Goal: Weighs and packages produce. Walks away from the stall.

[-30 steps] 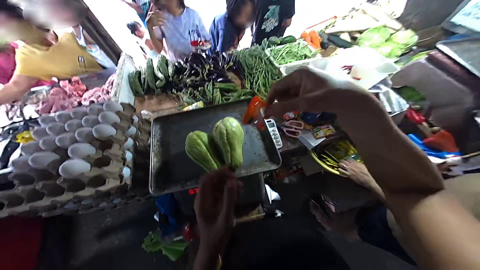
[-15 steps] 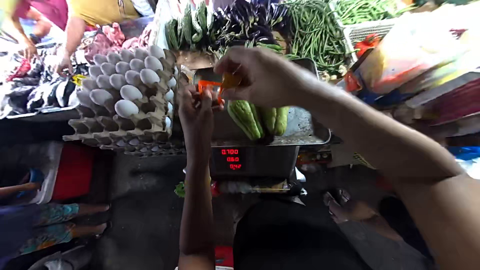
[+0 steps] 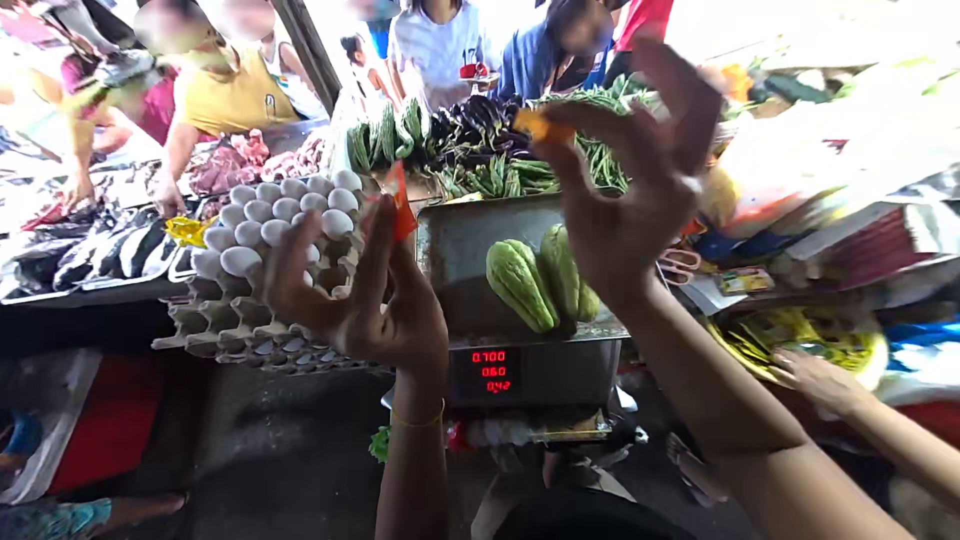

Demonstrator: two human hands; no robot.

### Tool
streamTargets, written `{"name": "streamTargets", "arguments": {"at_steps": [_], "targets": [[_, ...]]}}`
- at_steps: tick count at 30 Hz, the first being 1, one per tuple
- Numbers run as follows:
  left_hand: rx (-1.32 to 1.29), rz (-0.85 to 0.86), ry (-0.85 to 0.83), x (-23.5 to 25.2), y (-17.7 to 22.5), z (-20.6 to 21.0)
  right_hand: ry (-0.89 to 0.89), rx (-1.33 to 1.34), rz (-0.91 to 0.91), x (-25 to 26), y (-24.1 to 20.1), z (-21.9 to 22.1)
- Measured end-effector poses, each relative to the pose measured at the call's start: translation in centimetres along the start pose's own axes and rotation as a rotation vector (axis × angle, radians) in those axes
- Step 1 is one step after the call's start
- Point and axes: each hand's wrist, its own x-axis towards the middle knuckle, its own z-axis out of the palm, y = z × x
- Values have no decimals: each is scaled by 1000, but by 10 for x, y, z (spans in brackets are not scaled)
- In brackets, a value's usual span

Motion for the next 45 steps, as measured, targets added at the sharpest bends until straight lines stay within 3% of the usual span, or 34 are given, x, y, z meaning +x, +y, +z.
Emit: {"name": "streamTargets", "arguments": {"at_steps": [2, 5, 9, 14, 19, 22, 25, 27, 29, 30, 32, 35, 38, 41, 45], "targets": [[30, 108, 112, 12, 3, -2, 211, -78, -136, 10, 9, 0], [43, 129, 108, 19, 9, -6, 254, -131, -189, 11, 10, 1], [-114, -96, -100, 12, 19, -7, 111, 31, -83, 3, -7, -3], [-375, -443, -263, -4, 36, -11, -142, 470, 116, -10, -32, -4], [-461, -562, -442, -33, 51, -18, -284, 453, 236, -51, -30, -15], [-533, -654, -476, -44, 50, -32, -504, 487, 243, -64, -14, -44], [-572, -883, -405, -50, 65, -35, -558, 463, 318, -71, -2, -71], [-563, -1033, -237, -70, 83, -3, -458, 366, 411, -83, -16, -56], [-541, -981, -54, -101, 84, 28, -314, 330, 430, -110, -31, -24], [-507, -924, -9, -107, 78, 23, -288, 315, 401, -122, -31, -23], [-425, -748, -40, -95, 56, -24, -340, 278, 267, -126, -11, -59], [-90, -550, -178, -105, 18, -165, -499, 197, 161, -150, 16, -166], [155, -867, 19, -138, 19, -250, -620, 194, 243, -198, 36, -232], [300, -1209, 243, -162, 51, -271, -754, 239, 338, -217, 42, -257], [513, -1240, 150, -209, 103, -275, -857, 294, 286, -213, 54, -261]]}}
